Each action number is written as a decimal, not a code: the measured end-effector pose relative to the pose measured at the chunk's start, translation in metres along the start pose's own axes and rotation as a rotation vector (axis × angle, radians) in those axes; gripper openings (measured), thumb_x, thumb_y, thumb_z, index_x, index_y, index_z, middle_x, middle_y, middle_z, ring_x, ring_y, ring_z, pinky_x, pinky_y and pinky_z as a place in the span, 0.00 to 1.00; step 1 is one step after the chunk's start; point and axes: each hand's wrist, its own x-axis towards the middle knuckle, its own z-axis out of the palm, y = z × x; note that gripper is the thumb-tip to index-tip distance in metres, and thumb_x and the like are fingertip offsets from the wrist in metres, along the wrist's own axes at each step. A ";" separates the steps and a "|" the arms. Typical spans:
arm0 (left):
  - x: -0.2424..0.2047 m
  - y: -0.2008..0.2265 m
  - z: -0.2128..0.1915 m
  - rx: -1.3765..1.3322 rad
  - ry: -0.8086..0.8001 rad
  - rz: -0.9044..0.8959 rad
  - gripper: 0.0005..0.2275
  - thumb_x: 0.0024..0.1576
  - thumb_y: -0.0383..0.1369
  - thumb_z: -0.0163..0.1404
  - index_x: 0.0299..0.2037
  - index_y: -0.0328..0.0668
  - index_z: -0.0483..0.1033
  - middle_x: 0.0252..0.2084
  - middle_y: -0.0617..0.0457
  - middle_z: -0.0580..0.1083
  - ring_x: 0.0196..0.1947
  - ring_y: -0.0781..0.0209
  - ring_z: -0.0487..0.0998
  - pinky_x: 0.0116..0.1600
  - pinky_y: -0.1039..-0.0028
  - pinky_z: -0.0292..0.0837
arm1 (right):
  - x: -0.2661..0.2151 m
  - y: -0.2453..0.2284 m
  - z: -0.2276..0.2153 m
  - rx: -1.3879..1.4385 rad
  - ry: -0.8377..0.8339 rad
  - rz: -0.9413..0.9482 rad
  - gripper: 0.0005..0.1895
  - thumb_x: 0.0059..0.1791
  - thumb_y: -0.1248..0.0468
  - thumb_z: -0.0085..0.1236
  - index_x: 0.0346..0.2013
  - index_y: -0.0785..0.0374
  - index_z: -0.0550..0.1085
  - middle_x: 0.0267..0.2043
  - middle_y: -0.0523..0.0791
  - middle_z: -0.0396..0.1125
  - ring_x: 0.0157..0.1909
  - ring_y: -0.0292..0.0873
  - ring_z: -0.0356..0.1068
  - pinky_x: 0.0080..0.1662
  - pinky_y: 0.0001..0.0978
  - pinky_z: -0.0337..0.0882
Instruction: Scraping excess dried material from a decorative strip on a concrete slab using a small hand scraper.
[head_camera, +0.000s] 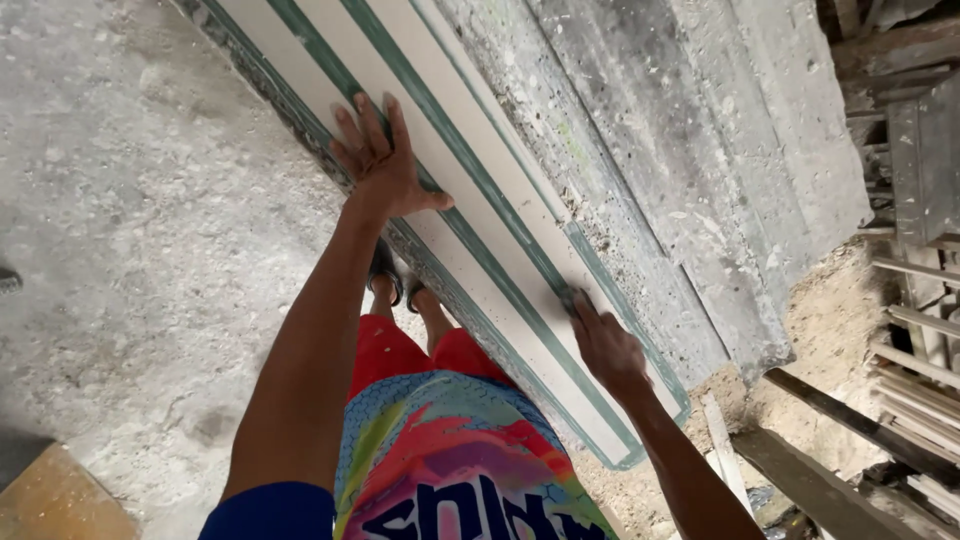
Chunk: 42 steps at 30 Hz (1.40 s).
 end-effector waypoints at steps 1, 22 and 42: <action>0.003 -0.004 0.006 -0.006 -0.001 -0.007 0.71 0.46 0.65 0.67 0.73 0.29 0.14 0.67 0.19 0.11 0.60 0.13 0.05 0.64 0.22 0.17 | 0.005 -0.007 -0.007 -0.003 -0.006 -0.007 0.26 0.57 0.49 0.45 0.69 0.51 0.65 0.26 0.48 0.68 0.08 0.32 0.53 0.08 0.26 0.54; 0.000 -0.005 0.019 -0.195 0.123 -0.029 0.72 0.36 0.61 0.71 0.78 0.47 0.21 0.76 0.32 0.17 0.73 0.22 0.15 0.69 0.26 0.18 | 0.156 -0.127 -0.063 -0.041 -0.142 0.080 0.25 0.57 0.42 0.35 0.69 0.36 0.63 0.36 0.52 0.68 0.38 0.64 0.76 0.38 0.60 0.78; -0.001 -0.002 0.011 -0.229 0.073 -0.025 0.69 0.40 0.58 0.70 0.78 0.46 0.20 0.75 0.33 0.16 0.72 0.24 0.12 0.68 0.26 0.16 | 0.048 0.011 -0.048 0.233 -0.370 0.478 0.29 0.56 0.44 0.41 0.71 0.42 0.64 0.48 0.57 0.71 0.56 0.63 0.71 0.57 0.57 0.71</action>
